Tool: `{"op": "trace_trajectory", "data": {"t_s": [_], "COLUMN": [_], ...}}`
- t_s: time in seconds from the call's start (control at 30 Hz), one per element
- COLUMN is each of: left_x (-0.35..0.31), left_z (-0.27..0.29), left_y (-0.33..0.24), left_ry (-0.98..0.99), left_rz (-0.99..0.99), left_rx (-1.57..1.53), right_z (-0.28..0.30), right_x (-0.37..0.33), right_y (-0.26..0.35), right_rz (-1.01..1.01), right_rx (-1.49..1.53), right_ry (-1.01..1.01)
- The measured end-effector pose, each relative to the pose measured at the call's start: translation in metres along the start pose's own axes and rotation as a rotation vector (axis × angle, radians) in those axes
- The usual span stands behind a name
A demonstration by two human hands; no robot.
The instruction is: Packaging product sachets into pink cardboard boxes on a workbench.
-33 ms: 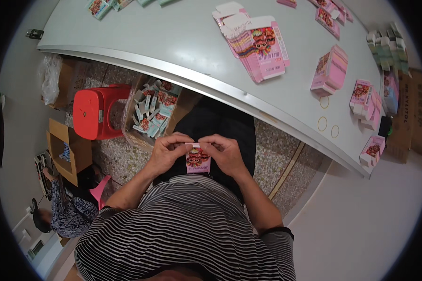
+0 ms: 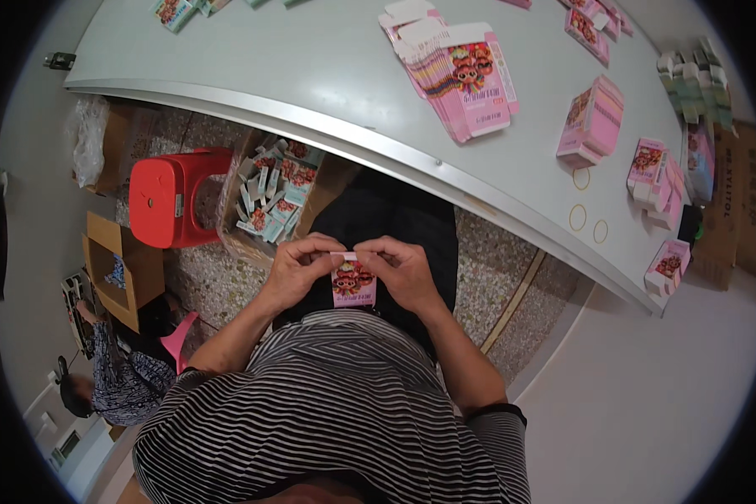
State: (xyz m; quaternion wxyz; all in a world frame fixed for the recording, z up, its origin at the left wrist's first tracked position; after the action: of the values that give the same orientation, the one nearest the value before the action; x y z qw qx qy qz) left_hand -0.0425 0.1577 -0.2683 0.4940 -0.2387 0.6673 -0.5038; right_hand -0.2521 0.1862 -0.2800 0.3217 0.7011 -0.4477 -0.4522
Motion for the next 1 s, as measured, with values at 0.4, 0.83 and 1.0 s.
{"op": "trace_trajectory", "data": {"t_s": [0.4,0.83,1.0], "left_x": [0.006,-0.001,0.001], "left_z": [0.004,0.002,0.001], "left_y": [-0.001,0.000,0.005], "left_ry": [0.070,0.101,-0.020], "left_rz": [0.117,-0.136,-0.140], "left_rx": [-0.092,0.289,0.196], "right_z": [0.008,0.018,0.019], "right_x": [0.002,-0.005,0.009], "right_y": [-0.009,-0.007,0.054], "right_rz": [-0.029,0.148,0.072], "right_rx": [0.055,-0.118,-0.470], "right_ry": [0.032,0.147,0.181]}}
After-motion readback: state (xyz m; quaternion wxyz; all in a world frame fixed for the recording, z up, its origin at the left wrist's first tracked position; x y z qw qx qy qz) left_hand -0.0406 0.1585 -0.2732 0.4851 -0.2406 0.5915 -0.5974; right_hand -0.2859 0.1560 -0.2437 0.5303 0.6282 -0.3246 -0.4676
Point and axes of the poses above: each hand's wrist, its own x-axis towards the middle knuckle, its own z-axis out of the back of the hand, y = z × x, the point moved 1 cm from there along x, towards the middle knuckle, and after that the axes turned 11 degrees about x, right-handed, at the moved point
